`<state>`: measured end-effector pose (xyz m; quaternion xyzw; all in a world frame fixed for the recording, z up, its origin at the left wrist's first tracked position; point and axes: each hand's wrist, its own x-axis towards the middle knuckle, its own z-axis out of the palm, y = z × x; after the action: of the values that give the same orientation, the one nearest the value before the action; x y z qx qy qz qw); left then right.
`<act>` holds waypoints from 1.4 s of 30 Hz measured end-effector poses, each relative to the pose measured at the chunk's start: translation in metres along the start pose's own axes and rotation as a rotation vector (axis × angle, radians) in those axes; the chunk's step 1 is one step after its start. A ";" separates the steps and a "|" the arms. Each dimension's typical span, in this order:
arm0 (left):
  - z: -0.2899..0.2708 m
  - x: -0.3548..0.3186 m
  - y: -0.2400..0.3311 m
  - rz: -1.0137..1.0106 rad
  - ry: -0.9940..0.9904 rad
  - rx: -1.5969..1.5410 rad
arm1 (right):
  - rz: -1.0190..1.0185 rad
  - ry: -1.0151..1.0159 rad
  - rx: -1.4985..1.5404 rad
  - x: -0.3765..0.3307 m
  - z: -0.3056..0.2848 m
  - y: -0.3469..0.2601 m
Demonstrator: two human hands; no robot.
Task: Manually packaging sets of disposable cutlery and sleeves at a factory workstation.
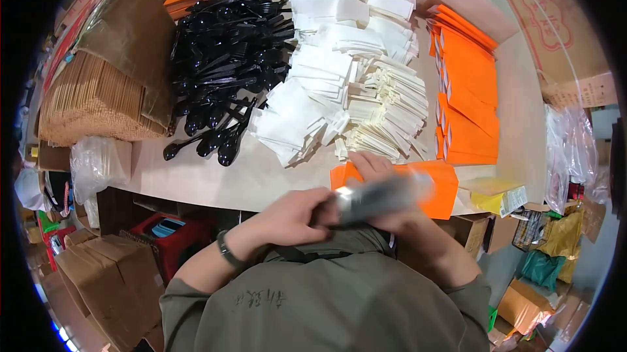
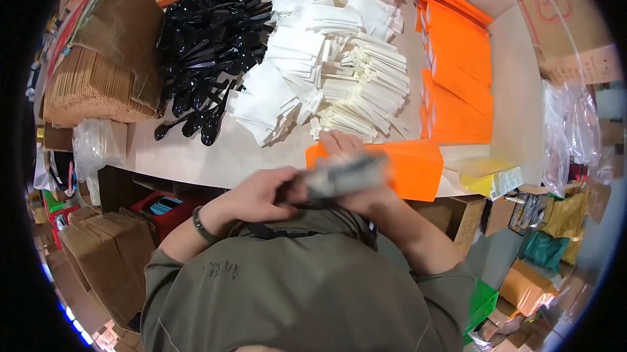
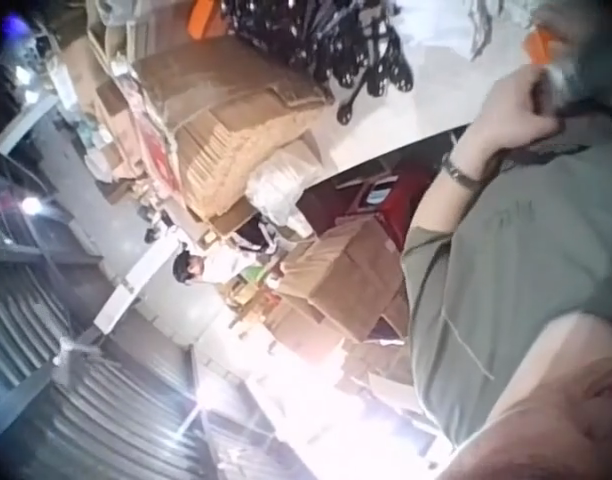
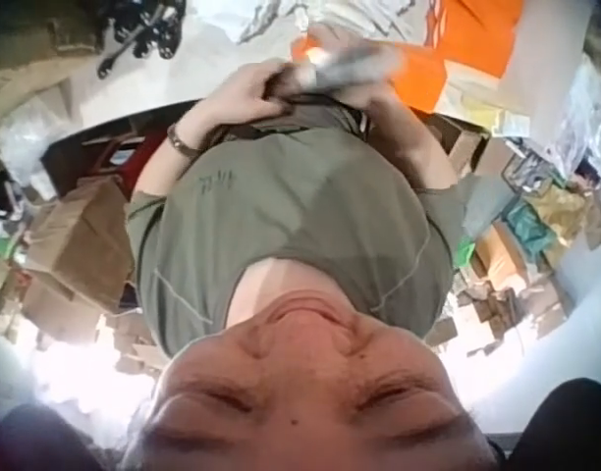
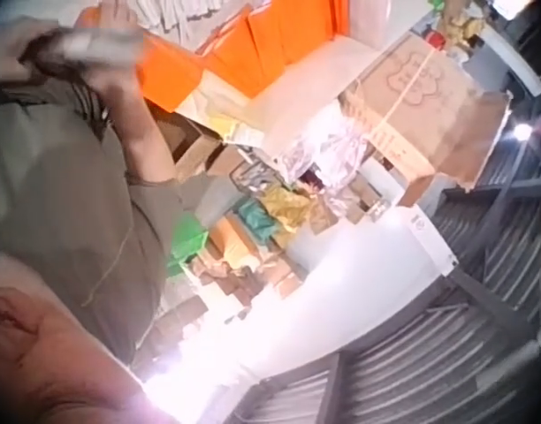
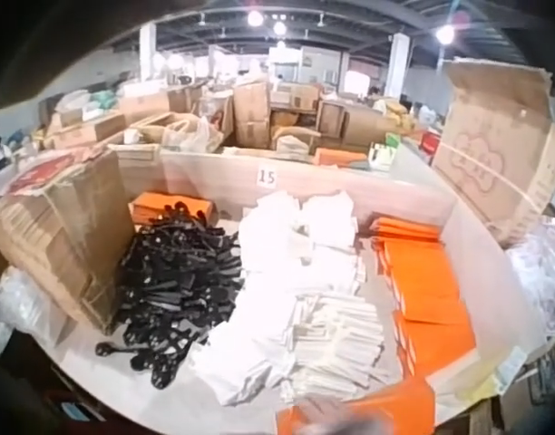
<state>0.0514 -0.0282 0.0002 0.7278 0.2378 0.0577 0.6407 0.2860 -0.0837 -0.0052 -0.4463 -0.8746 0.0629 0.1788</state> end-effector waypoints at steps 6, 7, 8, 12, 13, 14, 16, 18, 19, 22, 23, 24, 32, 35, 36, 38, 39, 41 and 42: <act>-0.015 -0.032 -0.051 -0.184 0.577 0.526 | 0.777 -0.275 0.077 0.012 0.014 -0.026; -0.014 -0.036 -0.052 -0.175 0.564 0.525 | 0.787 -0.246 0.090 0.012 0.019 -0.028; -0.013 -0.040 -0.051 -0.151 0.541 0.525 | 0.796 -0.216 0.103 0.012 0.022 -0.029; -0.033 -0.061 -0.045 -0.137 0.358 0.625 | 0.901 -0.127 0.261 0.020 0.024 -0.023; -0.039 -0.063 -0.045 -0.146 0.264 0.668 | 0.855 -0.108 0.291 0.022 0.034 -0.027; -0.041 -0.061 -0.041 -0.159 0.256 0.721 | 0.807 -0.092 0.322 0.027 0.040 -0.033; -0.045 -0.042 -0.035 -0.098 0.224 0.724 | 0.690 -0.038 0.361 0.041 0.043 -0.047; -0.047 -0.026 -0.023 0.006 0.207 0.684 | 0.582 -0.027 0.528 0.046 0.037 -0.044; -0.049 -0.029 -0.022 0.000 0.223 0.690 | 0.687 0.018 0.460 0.041 0.026 -0.030; -0.050 -0.056 -0.033 0.088 0.625 0.761 | 0.874 0.335 0.268 -0.016 0.005 0.056; -0.055 -0.061 -0.048 0.070 0.650 0.767 | 0.842 0.065 -0.111 -0.035 -0.011 0.080; -0.059 -0.063 -0.064 -0.003 0.759 0.666 | 1.128 -0.210 0.005 -0.041 -0.029 0.090; -0.092 -0.095 -0.069 -0.140 1.034 0.711 | 0.821 -0.091 -0.301 -0.014 -0.045 0.064; -0.107 -0.092 -0.075 -0.139 1.032 0.806 | 0.622 0.115 -0.019 0.049 -0.026 0.048; -0.112 -0.084 -0.076 -0.090 1.046 0.825 | 0.569 0.110 0.063 0.070 -0.014 0.043; -0.120 -0.066 -0.078 -0.022 1.079 0.888 | 0.522 0.025 0.201 0.115 0.005 0.032; -0.121 -0.059 -0.083 -0.007 1.086 0.893 | 0.581 -0.072 0.175 0.128 0.026 0.038; -0.125 -0.050 -0.092 -0.220 0.961 0.772 | 0.628 -0.161 0.147 0.139 0.049 0.048; -0.127 -0.052 -0.092 -0.199 0.940 0.789 | 0.652 -0.154 0.148 0.140 0.051 0.050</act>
<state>-0.0684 0.0707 -0.0551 0.7808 0.5645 0.2200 0.1526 0.2299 0.0614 -0.0299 -0.6823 -0.6898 0.2134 0.1145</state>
